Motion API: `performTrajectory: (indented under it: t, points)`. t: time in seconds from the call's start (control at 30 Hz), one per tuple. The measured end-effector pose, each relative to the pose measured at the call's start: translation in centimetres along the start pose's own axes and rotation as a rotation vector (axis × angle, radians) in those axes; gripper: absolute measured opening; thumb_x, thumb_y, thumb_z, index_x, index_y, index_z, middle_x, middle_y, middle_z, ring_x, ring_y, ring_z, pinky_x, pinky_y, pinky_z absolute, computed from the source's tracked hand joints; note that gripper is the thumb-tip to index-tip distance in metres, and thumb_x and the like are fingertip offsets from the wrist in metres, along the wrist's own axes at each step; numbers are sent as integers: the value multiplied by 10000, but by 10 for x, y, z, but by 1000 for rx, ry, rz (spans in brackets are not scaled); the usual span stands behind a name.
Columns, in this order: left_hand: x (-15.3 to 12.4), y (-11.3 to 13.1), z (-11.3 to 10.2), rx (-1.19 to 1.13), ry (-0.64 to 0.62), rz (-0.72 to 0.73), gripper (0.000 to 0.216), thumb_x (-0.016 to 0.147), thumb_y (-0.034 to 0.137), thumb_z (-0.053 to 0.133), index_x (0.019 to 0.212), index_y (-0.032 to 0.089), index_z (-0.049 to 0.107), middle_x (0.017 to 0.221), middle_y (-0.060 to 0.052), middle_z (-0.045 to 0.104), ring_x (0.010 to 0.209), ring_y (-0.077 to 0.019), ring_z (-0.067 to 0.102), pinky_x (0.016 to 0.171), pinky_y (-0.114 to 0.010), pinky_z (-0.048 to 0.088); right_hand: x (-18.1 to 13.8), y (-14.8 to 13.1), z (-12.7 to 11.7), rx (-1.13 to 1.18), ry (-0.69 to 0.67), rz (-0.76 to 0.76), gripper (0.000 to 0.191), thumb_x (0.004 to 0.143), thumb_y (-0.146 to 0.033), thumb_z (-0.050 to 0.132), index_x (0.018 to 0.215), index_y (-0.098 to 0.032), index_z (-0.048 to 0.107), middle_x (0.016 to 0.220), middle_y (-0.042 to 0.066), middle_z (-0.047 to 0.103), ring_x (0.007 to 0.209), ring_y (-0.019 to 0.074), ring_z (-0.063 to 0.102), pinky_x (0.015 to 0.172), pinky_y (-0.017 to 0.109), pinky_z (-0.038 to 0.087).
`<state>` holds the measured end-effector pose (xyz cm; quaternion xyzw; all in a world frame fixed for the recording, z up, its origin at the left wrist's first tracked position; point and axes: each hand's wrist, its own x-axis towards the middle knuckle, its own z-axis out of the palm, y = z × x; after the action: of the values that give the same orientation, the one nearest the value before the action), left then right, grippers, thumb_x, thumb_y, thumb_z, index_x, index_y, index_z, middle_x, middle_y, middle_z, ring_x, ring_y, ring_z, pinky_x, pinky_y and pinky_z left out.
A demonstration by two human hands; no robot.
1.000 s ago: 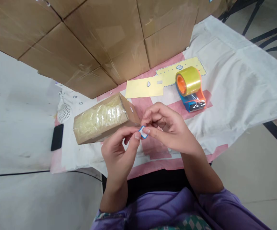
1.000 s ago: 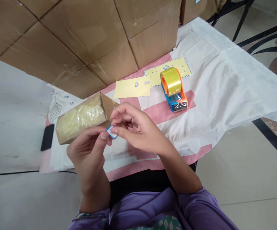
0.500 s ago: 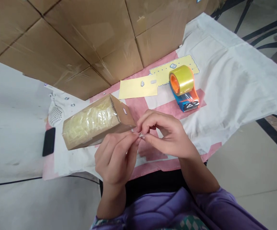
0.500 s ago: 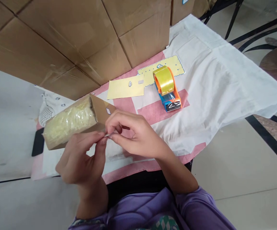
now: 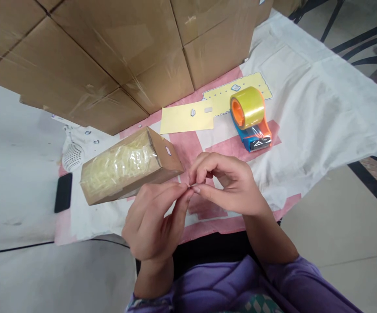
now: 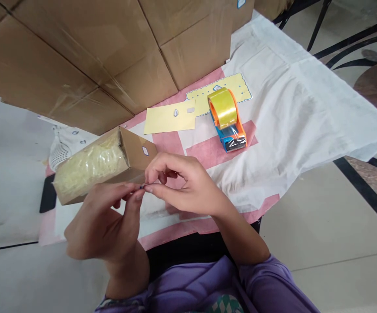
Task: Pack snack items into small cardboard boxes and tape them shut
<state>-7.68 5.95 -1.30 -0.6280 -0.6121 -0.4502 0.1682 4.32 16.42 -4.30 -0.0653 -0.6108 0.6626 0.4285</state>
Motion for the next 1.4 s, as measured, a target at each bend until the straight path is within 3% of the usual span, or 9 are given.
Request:
performTrajectory:
  t: [0.13,0.23,0.33,0.4,0.47,0.6,0.83,1.1,1.4]
  points:
    - [3,-18,-7,161,42,-66,127,835,137,740,913,222,685,764,10,716,653,-141,632,622,-287,508,2,19,-12,-51,103,96,174,860,-257,756,791,-210,604,772,-4,609,718,140,569,643,285,462]
    - [13,-54,-28,494,137,-293,142,890,287,673,1001,200,693,935,-45,731,859,-206,662,789,-364,529,5,32,-23,-61,207,184,214,837,-309,784,764,-202,613,745,-6,621,677,133,558,604,269,441]
    - [23,-95,-55,681,-63,-706,553,913,472,588,1348,131,576,1366,-183,593,1270,-357,543,1058,-554,421,7,38,-26,-58,209,221,212,836,-331,776,774,-196,625,761,3,643,681,136,566,602,261,441]
    - [25,-116,-69,668,-247,-973,739,918,584,530,1491,127,436,1497,-224,479,1372,-413,455,1121,-614,342,7,40,-24,-91,183,240,175,857,-314,742,799,-194,629,785,7,651,710,142,579,626,262,447]
    - [22,-129,-77,612,-312,-1089,776,916,641,502,1527,173,394,1510,-199,486,1375,-406,465,1132,-598,346,6,43,-20,-141,137,265,128,877,-279,701,818,-194,625,795,3,650,710,139,576,631,257,437]
    - [12,-138,-82,566,-300,-976,731,905,636,530,1507,233,428,1520,-137,498,1364,-379,484,1128,-562,371,4,53,-15,-182,86,283,46,879,-224,661,890,-200,623,832,-1,661,736,141,598,651,256,441]
    - [7,-140,-85,561,-315,-904,714,915,614,527,1506,223,437,1516,-119,505,1312,-377,524,1115,-556,388,9,82,6,-190,-3,352,358,845,-97,568,1177,-192,665,849,-7,644,656,112,561,655,258,447]
    - [0,-148,-89,561,-333,-887,706,917,636,521,1512,268,425,1503,-119,523,1317,-374,521,1115,-554,385,20,95,18,21,-1,455,350,768,-33,521,1063,-195,616,684,-78,499,613,111,515,596,244,377]
    - [-4,-155,-93,487,-361,-843,642,912,590,570,1486,328,454,1475,-67,550,1294,-336,542,1103,-496,425,13,93,16,129,-6,490,217,767,-20,530,868,-179,638,729,-37,586,660,112,555,646,247,414]
